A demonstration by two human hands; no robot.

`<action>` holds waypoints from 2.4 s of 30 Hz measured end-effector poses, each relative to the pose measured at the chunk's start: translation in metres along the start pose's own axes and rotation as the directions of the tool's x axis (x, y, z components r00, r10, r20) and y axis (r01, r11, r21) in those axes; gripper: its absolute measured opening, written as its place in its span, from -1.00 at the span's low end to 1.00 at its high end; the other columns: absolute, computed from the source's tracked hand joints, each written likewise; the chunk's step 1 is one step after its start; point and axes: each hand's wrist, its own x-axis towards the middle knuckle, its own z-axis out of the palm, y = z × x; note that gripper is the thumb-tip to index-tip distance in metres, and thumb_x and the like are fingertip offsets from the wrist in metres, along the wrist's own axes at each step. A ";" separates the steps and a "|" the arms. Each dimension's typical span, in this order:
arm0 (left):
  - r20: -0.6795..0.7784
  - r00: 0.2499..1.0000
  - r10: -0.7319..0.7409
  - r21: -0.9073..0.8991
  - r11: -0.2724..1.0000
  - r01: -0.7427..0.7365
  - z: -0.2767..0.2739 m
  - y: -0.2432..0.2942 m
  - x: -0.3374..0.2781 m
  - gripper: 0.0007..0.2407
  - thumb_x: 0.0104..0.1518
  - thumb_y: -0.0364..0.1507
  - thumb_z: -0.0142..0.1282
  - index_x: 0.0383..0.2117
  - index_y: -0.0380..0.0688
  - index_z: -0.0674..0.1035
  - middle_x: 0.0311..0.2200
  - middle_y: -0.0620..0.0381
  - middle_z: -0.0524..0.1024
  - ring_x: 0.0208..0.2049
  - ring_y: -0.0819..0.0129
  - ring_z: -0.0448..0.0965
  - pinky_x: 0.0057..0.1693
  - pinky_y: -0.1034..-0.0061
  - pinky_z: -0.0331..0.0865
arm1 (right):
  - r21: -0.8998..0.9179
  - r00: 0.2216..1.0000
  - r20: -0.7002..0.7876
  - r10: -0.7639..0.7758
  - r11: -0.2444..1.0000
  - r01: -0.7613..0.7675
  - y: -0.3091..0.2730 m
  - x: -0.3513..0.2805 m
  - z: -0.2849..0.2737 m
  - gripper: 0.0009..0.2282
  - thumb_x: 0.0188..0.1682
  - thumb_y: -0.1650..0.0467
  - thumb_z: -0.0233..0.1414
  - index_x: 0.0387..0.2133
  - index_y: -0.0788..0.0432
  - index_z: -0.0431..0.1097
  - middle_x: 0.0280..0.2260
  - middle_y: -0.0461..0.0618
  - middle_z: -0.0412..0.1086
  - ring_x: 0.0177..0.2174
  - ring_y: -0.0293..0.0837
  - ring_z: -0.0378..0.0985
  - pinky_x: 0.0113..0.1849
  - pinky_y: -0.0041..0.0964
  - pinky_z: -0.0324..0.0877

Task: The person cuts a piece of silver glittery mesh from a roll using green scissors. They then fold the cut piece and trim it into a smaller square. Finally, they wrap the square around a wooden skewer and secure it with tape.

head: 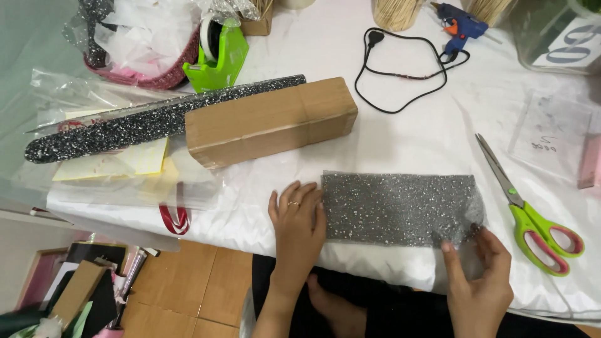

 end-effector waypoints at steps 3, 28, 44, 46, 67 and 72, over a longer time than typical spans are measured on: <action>0.036 0.999 0.010 0.000 1.000 -0.010 -0.002 0.005 -0.005 -0.80 0.22 -0.46 -0.02 -0.12 -0.03 0.64 -0.01 0.23 0.57 0.22 0.14 0.36 0.40 -0.14 -0.21 | 0.066 0.999 0.037 -0.006 0.998 0.003 -0.004 0.007 0.003 -0.52 0.07 0.46 0.05 0.27 0.32 0.18 0.10 0.29 0.35 0.10 -0.02 0.39 0.15 -0.21 0.22; 0.039 0.990 0.137 0.093 0.986 -0.140 0.007 0.029 -0.012 -0.79 0.25 -0.34 0.05 -0.06 0.00 0.63 0.14 -0.05 0.45 0.23 -0.05 0.36 0.36 -0.12 0.06 | 0.104 0.736 0.281 -0.616 0.782 0.614 -0.024 -0.005 0.028 -0.61 0.05 0.71 -0.09 0.13 0.25 0.35 0.28 0.24 0.24 0.35 0.22 0.22 0.42 0.27 -0.03; 0.036 0.993 0.110 0.120 0.986 -0.113 0.008 0.026 -0.013 -0.78 0.22 -0.52 0.00 -0.04 -0.17 0.58 0.15 0.07 0.50 0.24 0.11 0.39 0.36 0.00 0.11 | -0.073 0.573 0.383 -0.725 0.594 0.801 -0.004 -0.021 0.053 -0.69 0.06 0.54 0.06 0.07 0.11 0.44 0.20 0.08 0.36 0.26 0.21 0.34 0.32 0.23 0.06; 0.047 0.993 0.109 0.124 0.986 -0.114 0.009 0.026 -0.014 -0.77 0.20 -0.53 0.00 -0.04 -0.20 0.59 0.16 0.08 0.49 0.25 0.12 0.38 0.37 0.00 0.10 | -0.085 0.574 0.413 -0.707 0.598 0.797 -0.004 -0.022 0.052 -0.68 0.07 0.54 0.04 0.08 0.06 0.44 0.22 0.06 0.33 0.29 0.21 0.30 0.28 0.31 0.11; 0.451 0.889 0.073 -0.509 0.840 0.189 0.027 0.075 0.031 -0.56 0.38 -0.32 -0.38 0.31 -0.34 0.24 0.40 -0.19 0.13 0.48 -0.01 -0.05 0.47 0.14 -0.17 | -0.034 0.562 0.564 -0.605 0.663 0.748 -0.016 -0.017 0.043 -0.76 -0.02 0.54 -0.07 -0.14 0.17 0.51 0.20 0.03 0.33 0.32 0.14 0.14 0.28 0.32 0.00; 0.314 0.938 0.148 -0.180 0.979 -0.094 0.069 0.061 0.016 -0.55 0.40 -0.32 -0.38 0.28 -0.44 0.29 0.36 -0.24 0.20 0.44 0.02 0.06 0.47 0.19 -0.09 | 0.147 0.409 0.735 -0.540 0.717 0.682 -0.006 0.003 0.008 -0.66 -0.03 0.52 -0.03 0.04 0.17 0.44 0.28 0.12 0.21 0.37 0.15 -0.01 0.27 0.21 -0.09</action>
